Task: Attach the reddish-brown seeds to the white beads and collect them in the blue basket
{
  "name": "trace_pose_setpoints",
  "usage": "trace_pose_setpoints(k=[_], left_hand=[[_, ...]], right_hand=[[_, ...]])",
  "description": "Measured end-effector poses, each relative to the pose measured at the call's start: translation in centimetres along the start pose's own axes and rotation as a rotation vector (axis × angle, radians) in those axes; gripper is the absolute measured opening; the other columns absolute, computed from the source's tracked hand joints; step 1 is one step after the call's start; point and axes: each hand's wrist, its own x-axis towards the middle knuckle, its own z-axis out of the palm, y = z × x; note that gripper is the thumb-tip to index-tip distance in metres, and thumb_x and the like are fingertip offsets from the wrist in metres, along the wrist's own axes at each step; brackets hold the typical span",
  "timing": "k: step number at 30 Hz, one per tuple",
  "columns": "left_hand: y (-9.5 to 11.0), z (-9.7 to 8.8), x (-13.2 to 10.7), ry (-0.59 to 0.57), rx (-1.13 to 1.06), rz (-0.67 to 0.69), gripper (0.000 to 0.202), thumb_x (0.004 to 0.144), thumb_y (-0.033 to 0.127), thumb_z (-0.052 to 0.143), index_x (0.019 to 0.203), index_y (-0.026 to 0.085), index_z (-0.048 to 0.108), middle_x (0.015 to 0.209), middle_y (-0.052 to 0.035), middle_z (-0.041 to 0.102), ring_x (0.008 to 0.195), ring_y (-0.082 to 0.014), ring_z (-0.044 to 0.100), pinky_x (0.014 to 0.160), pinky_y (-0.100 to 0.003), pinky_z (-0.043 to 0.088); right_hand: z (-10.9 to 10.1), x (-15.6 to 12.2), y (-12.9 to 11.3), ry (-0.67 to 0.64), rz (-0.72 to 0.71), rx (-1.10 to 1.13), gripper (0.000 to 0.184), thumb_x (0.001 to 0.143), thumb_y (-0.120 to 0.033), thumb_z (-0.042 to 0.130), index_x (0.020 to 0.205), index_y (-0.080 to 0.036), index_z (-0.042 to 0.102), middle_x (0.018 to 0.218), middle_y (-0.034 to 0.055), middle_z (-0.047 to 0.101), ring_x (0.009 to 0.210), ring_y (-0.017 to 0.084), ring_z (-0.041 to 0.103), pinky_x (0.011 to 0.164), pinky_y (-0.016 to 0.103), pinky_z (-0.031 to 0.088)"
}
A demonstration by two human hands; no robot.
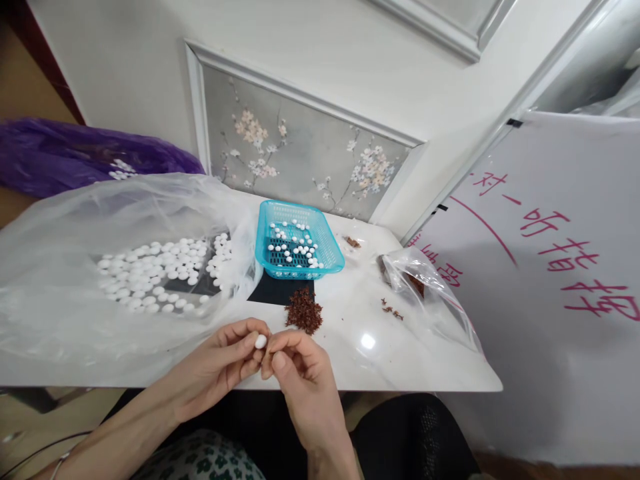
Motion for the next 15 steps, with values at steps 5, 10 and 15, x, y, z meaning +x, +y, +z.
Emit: trace_pose_setpoints(k=[5, 10, 15], left_hand=[[0.1, 0.13, -0.02, 0.002, -0.016, -0.004, 0.014, 0.072, 0.023, 0.073, 0.079, 0.013, 0.067, 0.068, -0.0001, 0.06, 0.061, -0.0066, 0.055, 0.065, -0.016, 0.046], [0.0, 0.02, 0.01, -0.007, -0.01, -0.006, 0.014, 0.073, 0.024, 0.072, 0.081, 0.013, 0.067, 0.066, -0.0004, 0.061, 0.062, -0.0076, 0.057, 0.066, -0.017, 0.047], [-0.09, -0.13, -0.01, -0.026, -0.012, -0.002, 0.013, 0.074, 0.024, 0.071, 0.08, 0.013, 0.067, 0.067, -0.0012, 0.061, 0.063, -0.0081, 0.058, 0.065, -0.016, 0.047]], right_hand=[[0.11, -0.01, -0.09, 0.024, 0.032, 0.009, 0.013, 0.089, -0.031, 0.056, 0.086, -0.019, 0.062, 0.068, -0.0003, 0.054, 0.064, 0.012, 0.049, 0.065, 0.026, 0.04], [0.22, -0.13, -0.08, 0.028, 0.054, 0.043, 0.013, 0.089, -0.03, 0.057, 0.09, -0.02, 0.065, 0.067, -0.0008, 0.054, 0.062, 0.011, 0.049, 0.065, 0.025, 0.041], [0.39, -0.06, 0.02, 0.035, 0.039, 0.053, 0.01, 0.09, -0.028, 0.055, 0.091, -0.021, 0.062, 0.069, -0.0016, 0.053, 0.063, 0.01, 0.047, 0.065, 0.025, 0.039]])
